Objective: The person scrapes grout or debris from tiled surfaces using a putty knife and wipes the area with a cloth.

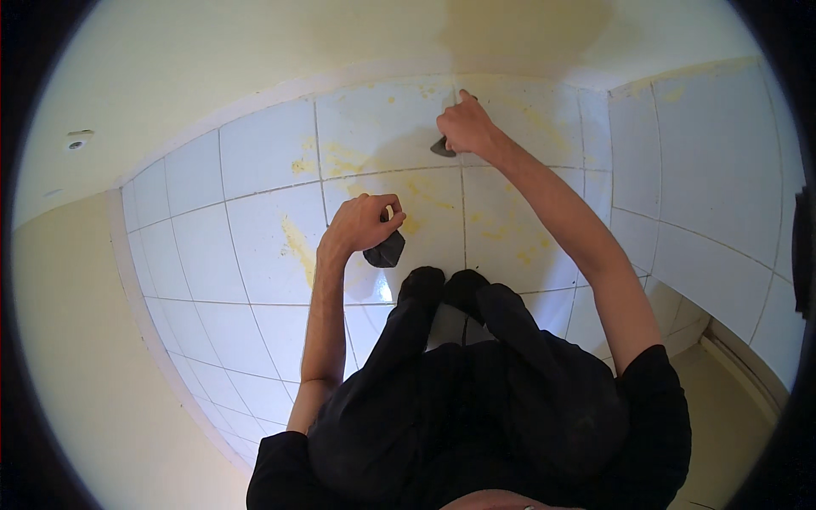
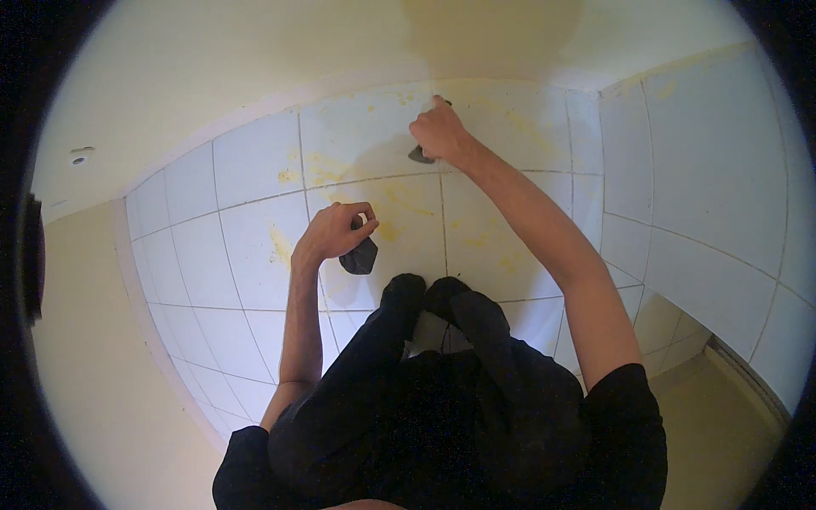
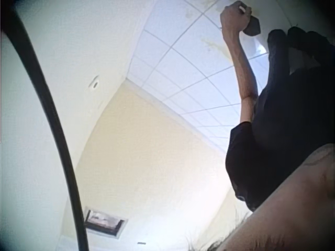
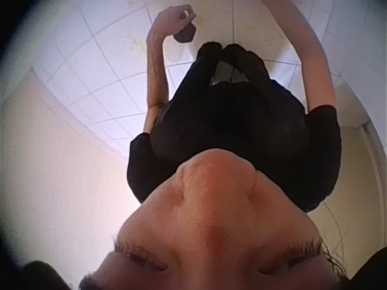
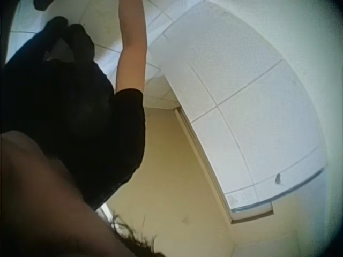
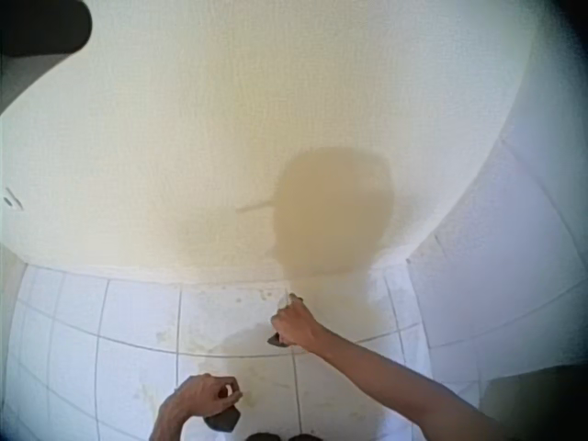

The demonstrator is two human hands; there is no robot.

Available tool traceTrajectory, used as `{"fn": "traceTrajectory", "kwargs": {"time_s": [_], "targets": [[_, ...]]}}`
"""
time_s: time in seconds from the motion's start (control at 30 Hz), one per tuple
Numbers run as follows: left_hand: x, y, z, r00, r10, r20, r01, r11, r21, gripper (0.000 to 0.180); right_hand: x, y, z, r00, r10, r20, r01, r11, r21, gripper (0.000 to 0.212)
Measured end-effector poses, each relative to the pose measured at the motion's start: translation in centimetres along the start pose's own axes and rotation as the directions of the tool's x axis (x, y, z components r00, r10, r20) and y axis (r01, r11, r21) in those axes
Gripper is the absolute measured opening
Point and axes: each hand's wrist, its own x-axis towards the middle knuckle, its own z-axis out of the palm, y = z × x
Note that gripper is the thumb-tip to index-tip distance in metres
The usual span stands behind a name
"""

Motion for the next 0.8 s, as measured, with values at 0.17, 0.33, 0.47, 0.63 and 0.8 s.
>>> {"fn": "traceTrajectory", "kwargs": {"time_s": [0.17,0.33,0.47,0.63,0.8], "targets": [[-0.1,-0.1,0.1,1.000,0.025,-0.006,-0.025,1.000,-0.009,0.023,0.3,-0.8,-0.1,0.999,-0.036,-0.009,0.035,0.998,-0.057,0.004],[-0.2,0.0,0.0,1.000,-0.025,0.006,0.025,1.000,0.014,0.024,0.2,-0.2,0.1,0.995,-0.004,-0.100,0.004,1.000,0.000,0.005],[-0.1,-0.1,0.2,1.000,0.016,-0.004,-0.016,1.000,-0.004,0.024,0.3,-0.1,1.0,0.986,-0.034,-0.160,0.035,0.999,0.001,0.018],[0.0,0.0,0.1,1.000,-0.008,0.023,0.008,1.000,0.002,0.024,0.1,-0.3,1.2,0.980,-0.010,-0.199,0.009,1.000,-0.003,0.017],[-0.3,0.0,0.1,1.000,0.003,-0.005,-0.003,1.000,0.014,0.025,0.1,-0.5,0.6,0.991,-0.005,-0.137,0.006,1.000,0.007,0.006]]}}
